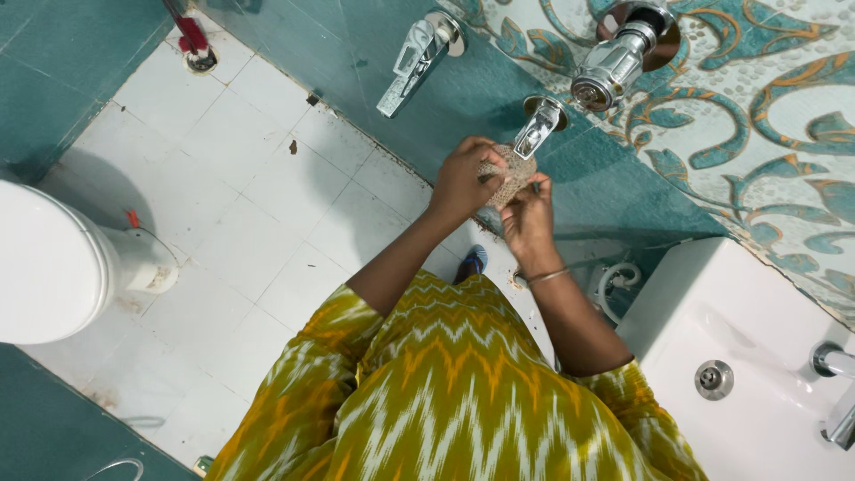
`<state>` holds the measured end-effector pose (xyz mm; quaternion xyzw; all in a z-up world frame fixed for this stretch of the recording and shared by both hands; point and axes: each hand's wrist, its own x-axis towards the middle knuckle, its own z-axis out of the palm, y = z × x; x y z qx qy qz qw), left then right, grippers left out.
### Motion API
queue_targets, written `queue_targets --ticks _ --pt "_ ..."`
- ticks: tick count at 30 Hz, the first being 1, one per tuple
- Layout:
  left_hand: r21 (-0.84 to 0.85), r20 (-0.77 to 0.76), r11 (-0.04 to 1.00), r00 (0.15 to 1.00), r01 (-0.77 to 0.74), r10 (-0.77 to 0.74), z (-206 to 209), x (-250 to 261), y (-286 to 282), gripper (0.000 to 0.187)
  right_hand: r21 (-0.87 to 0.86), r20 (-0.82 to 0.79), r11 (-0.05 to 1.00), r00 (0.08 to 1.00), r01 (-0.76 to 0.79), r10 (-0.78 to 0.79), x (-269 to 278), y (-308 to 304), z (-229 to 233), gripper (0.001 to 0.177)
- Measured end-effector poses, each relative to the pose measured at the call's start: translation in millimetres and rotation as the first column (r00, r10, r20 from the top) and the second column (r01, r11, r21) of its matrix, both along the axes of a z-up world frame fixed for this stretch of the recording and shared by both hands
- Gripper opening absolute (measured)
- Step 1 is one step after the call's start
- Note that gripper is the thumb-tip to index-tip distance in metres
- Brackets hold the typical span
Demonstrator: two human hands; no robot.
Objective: The person cleans two different sink faucets using a rough cloth by hand, wiping the spout, handles, and base of each faucet.
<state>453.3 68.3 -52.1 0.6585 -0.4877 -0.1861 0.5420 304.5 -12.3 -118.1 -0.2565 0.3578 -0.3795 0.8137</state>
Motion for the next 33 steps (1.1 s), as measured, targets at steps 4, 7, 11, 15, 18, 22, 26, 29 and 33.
queue_targets --ticks 4,7,11,15,18,22,26,29,33 --pt "-0.104 -0.014 0.993 0.999 -0.05 0.049 -12 3 -39 0.024 -0.175 0.027 0.983 0.999 0.047 -0.043 5 -48 3 0.038" --pt "-0.08 -0.005 0.994 0.997 -0.072 0.072 -16 1 -36 0.023 -0.103 0.022 0.994 0.999 0.047 -0.045 4 -38 9 0.033" --pt "0.051 -0.099 0.997 0.993 -0.06 0.065 -12 4 -4 0.022 -0.063 -0.006 0.998 1.0 0.01 -0.011 0 2 13 0.031" --pt "0.135 -0.183 0.99 0.981 -0.039 0.064 4 4 32 0.028 -0.145 -0.105 0.985 0.991 -0.096 0.081 -10 30 45 0.031" --pt "0.196 -0.334 0.979 0.942 0.063 0.007 40 2 60 0.029 -0.285 -0.256 0.936 0.957 -0.207 0.134 -29 53 101 0.034" --pt "-0.132 -0.178 0.983 0.972 0.128 -0.151 115 3 58 0.023 -0.834 -0.371 0.5 0.907 -0.232 -0.198 -39 59 201 0.042" --pt "-0.464 0.021 0.876 0.99 0.13 -0.136 179 7 5 0.034 -0.929 -0.19 -0.103 0.696 -0.355 -0.693 -38 34 271 0.046" --pt "-0.52 0.127 0.84 0.986 0.155 -0.104 202 19 -53 0.033 -0.904 -0.114 -0.187 0.638 -0.384 -0.761 -26 -10 276 0.039" --pt "-0.445 0.194 0.856 0.962 0.263 -0.194 192 33 -101 0.021 -0.932 -0.233 0.012 0.57 -0.363 -0.788 -5 -32 227 0.032"
